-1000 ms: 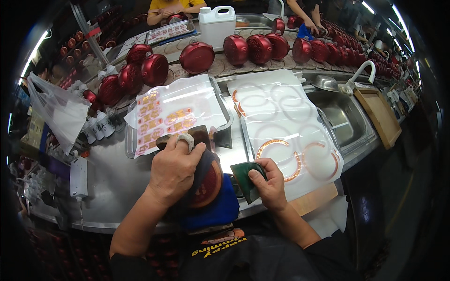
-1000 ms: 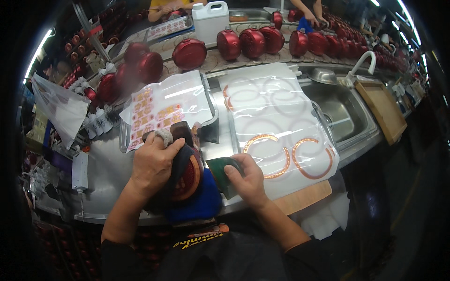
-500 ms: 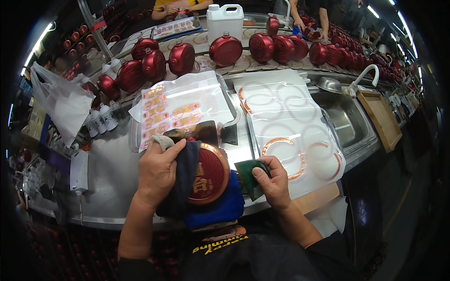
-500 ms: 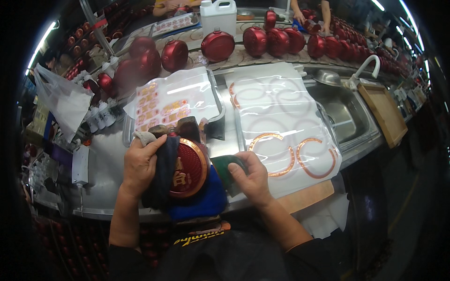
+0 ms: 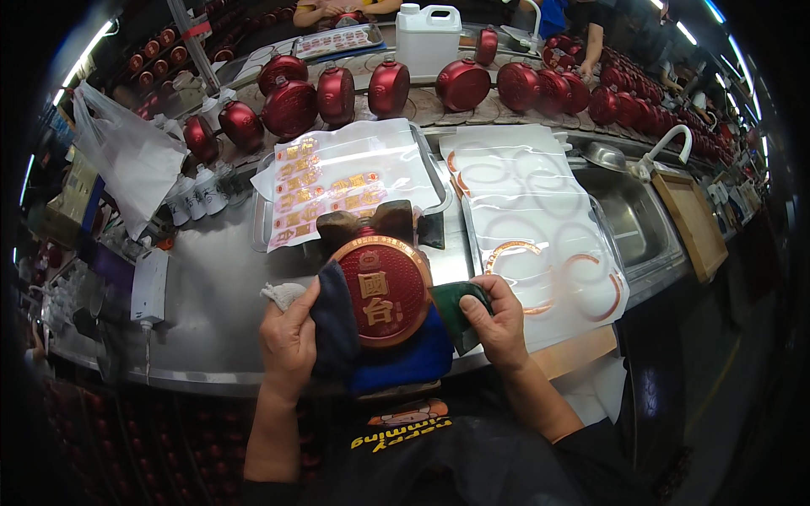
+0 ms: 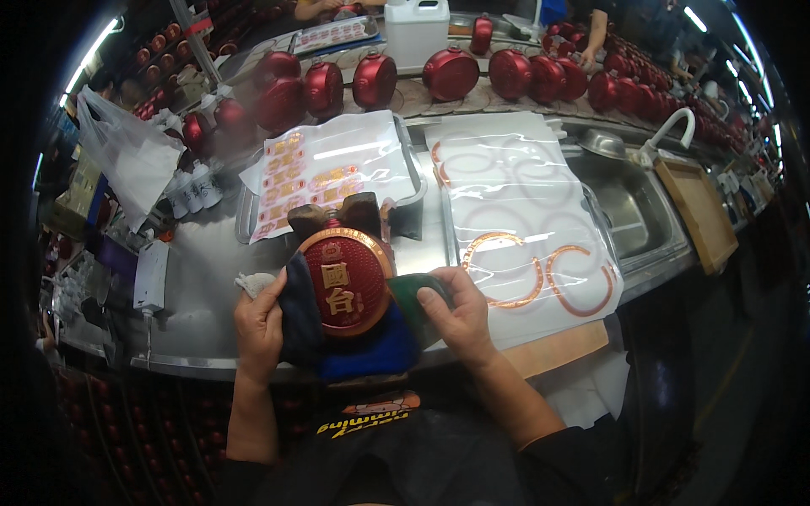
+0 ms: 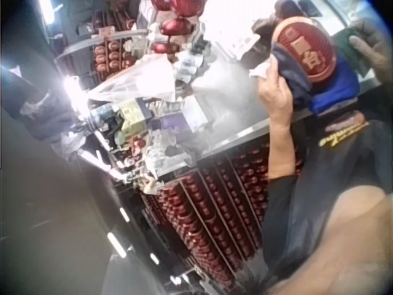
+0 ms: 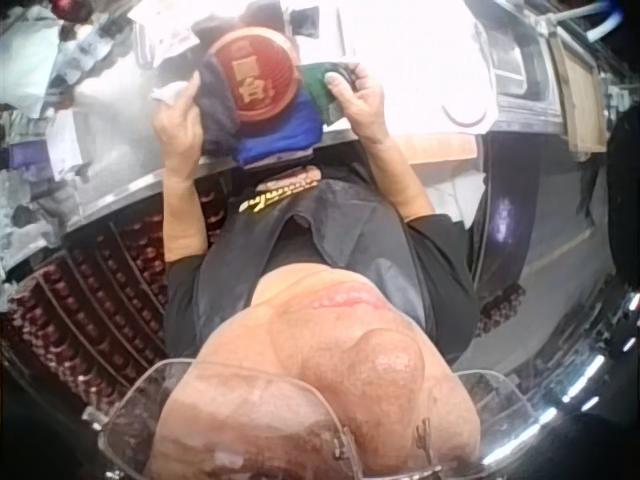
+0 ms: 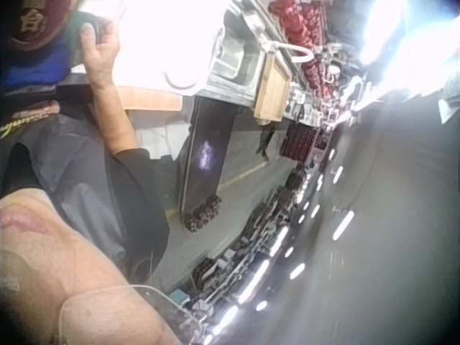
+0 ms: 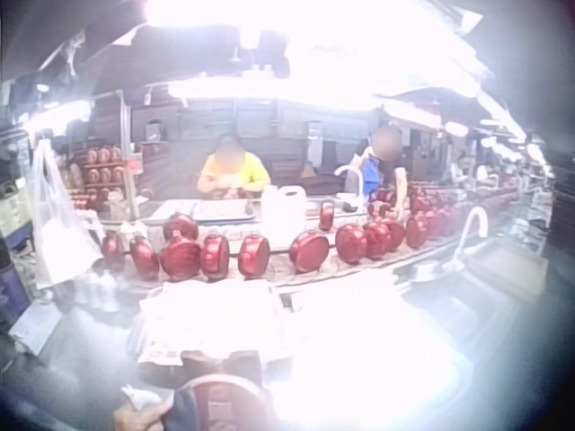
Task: The person cleans a red decorative object with a gold emblem using a green sponge and a white cloth. They repeatedly wipe and scrub the surface, rotating the object to access different areas.
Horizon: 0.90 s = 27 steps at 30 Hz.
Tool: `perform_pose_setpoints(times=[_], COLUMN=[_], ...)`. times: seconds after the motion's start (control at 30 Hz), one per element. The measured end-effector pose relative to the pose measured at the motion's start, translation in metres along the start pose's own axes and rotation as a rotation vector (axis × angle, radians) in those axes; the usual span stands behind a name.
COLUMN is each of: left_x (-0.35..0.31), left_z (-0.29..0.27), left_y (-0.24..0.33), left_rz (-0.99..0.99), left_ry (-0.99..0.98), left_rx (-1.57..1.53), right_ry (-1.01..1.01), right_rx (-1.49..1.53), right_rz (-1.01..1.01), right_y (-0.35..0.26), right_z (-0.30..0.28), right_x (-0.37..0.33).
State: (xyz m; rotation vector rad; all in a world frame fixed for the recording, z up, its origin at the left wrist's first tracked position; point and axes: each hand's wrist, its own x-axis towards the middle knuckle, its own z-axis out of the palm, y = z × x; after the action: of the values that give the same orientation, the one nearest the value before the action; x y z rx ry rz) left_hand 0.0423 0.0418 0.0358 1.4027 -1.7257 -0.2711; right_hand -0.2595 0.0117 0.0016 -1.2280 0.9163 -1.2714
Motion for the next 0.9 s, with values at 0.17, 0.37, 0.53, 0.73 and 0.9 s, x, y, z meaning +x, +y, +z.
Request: perform_pose_setpoints(times=[0.17, 0.37, 0.53, 0.73, 0.9], left_x=[-0.024, -0.054, -0.07, -0.069, -0.061], left_z=[0.005, 0.017, 0.027, 0.029, 0.036], left_y=[0.005, 0.02, 0.036, 0.046, 0.052], left_rz=[0.013, 0.085, 0.235, 0.27, 0.331], left_ry=[0.053, 0.088, 0.005, -0.081, -0.1], left_rx=[0.056, 0.183, 0.336, 0.398, 0.451], right_ry=[-0.007, 0.001, 0.006, 0.006, 0.018], right_rx=[-0.042, 0.001, 0.016, 0.067, 0.095], right_rz=[-0.003, 0.007, -0.014, -0.013, 0.007], right_y=[0.001, 0.003, 0.003, 0.002, 0.001], right_z=[0.005, 0.008, 0.006, 0.0, -0.003], right_x=[-0.001, 0.0, 0.001, -0.001, -0.001])
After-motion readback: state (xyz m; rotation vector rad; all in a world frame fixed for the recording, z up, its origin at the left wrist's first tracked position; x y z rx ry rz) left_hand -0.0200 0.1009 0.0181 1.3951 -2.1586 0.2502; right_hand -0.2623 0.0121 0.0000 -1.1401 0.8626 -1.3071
